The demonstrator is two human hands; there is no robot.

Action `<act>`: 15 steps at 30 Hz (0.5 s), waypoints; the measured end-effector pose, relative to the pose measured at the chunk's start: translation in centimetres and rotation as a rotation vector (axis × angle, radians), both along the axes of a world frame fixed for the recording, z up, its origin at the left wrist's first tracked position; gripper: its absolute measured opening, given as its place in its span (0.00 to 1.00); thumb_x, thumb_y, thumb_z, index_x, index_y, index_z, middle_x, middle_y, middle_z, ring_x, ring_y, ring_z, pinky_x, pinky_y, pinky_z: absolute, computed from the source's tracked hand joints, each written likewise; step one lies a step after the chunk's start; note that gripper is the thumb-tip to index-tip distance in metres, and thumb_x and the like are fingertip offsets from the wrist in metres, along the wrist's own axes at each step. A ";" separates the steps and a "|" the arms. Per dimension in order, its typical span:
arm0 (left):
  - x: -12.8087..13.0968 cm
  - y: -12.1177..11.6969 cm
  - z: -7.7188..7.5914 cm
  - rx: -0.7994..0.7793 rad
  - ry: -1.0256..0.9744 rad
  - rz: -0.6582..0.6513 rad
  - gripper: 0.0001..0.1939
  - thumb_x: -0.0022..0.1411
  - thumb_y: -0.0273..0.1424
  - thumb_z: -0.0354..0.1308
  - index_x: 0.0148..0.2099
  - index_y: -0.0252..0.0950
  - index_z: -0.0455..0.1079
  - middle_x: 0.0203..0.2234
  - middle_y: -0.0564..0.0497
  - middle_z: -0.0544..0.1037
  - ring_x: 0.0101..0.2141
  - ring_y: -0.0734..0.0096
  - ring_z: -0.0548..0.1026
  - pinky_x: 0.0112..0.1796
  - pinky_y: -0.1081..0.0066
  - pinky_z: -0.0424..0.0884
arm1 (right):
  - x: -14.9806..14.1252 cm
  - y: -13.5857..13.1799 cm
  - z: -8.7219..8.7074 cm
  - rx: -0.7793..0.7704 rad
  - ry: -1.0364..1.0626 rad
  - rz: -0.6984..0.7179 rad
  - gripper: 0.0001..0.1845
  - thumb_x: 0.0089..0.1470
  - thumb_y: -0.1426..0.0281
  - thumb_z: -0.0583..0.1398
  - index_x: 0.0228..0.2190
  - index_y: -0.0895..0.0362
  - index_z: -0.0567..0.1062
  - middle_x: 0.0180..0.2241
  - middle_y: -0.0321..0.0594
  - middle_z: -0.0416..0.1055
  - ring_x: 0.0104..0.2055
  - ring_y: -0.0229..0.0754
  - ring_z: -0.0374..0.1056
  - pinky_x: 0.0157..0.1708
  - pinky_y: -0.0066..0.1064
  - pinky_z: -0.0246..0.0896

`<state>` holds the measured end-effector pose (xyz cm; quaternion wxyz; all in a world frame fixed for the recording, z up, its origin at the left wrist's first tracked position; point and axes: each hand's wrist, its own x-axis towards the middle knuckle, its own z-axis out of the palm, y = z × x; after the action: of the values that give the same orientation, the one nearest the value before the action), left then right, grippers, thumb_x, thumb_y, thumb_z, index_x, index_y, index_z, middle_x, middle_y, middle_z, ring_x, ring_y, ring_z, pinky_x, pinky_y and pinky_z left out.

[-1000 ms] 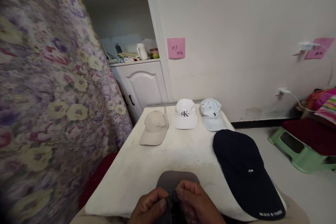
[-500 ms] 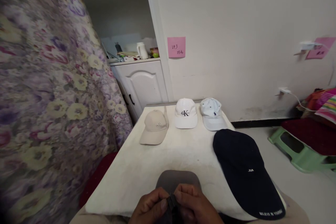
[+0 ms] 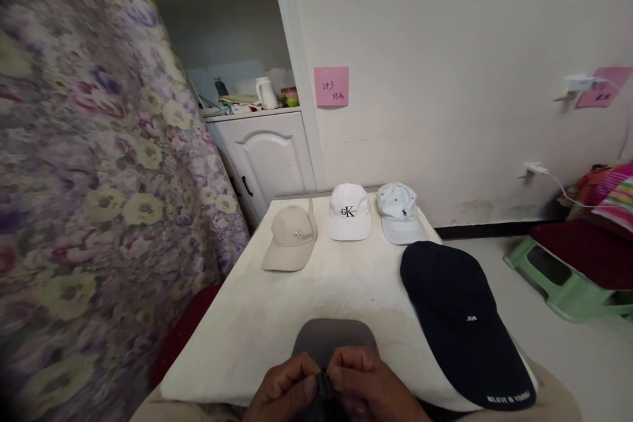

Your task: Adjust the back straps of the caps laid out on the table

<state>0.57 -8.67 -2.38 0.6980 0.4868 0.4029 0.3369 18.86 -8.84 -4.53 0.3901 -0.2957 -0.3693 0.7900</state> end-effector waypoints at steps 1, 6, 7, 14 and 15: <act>0.0 0.0 0.0 -0.004 0.003 -0.005 0.21 0.55 0.49 0.67 0.28 0.36 0.70 0.21 0.56 0.65 0.25 0.73 0.57 0.28 0.71 0.52 | 0.1 0.0 0.1 0.022 -0.015 0.007 0.23 0.47 0.52 0.69 0.22 0.54 0.67 0.12 0.21 0.49 0.14 0.28 0.36 0.14 0.27 0.28; 0.1 0.0 -0.2 -0.022 0.023 -0.018 0.23 0.54 0.51 0.66 0.27 0.36 0.68 0.21 0.56 0.64 0.24 0.74 0.56 0.27 0.71 0.50 | 0.8 0.3 0.2 0.176 -0.133 0.007 0.22 0.51 0.52 0.66 0.23 0.56 0.68 0.15 0.24 0.54 0.16 0.29 0.43 0.17 0.27 0.34; 0.1 0.0 -0.3 -0.025 0.026 -0.019 0.23 0.54 0.51 0.66 0.27 0.36 0.68 0.21 0.56 0.63 0.24 0.74 0.55 0.27 0.71 0.50 | 1.0 0.4 0.2 0.200 -0.148 0.009 0.22 0.52 0.52 0.66 0.23 0.56 0.68 0.16 0.25 0.54 0.17 0.29 0.44 0.17 0.27 0.36; 0.0 0.2 -1.0 -0.069 0.027 -0.054 0.22 0.54 0.50 0.65 0.27 0.38 0.64 0.20 0.58 0.60 0.23 0.75 0.53 0.25 0.71 0.47 | 1.1 0.5 0.0 0.314 -0.212 -0.015 0.19 0.58 0.54 0.62 0.30 0.56 0.69 0.20 0.26 0.57 0.20 0.31 0.49 0.20 0.25 0.42; 0.1 0.3 -1.0 -0.064 0.027 -0.062 0.22 0.55 0.50 0.65 0.27 0.37 0.64 0.21 0.57 0.60 0.23 0.75 0.53 0.26 0.71 0.47 | 1.1 0.4 0.1 0.327 -0.211 -0.019 0.18 0.58 0.54 0.62 0.30 0.56 0.68 0.20 0.26 0.57 0.20 0.31 0.50 0.20 0.25 0.42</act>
<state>0.65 -8.40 -3.41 0.7177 0.4811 0.4077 0.2953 19.92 -8.41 -4.47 0.3995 -0.3129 -0.5287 0.6804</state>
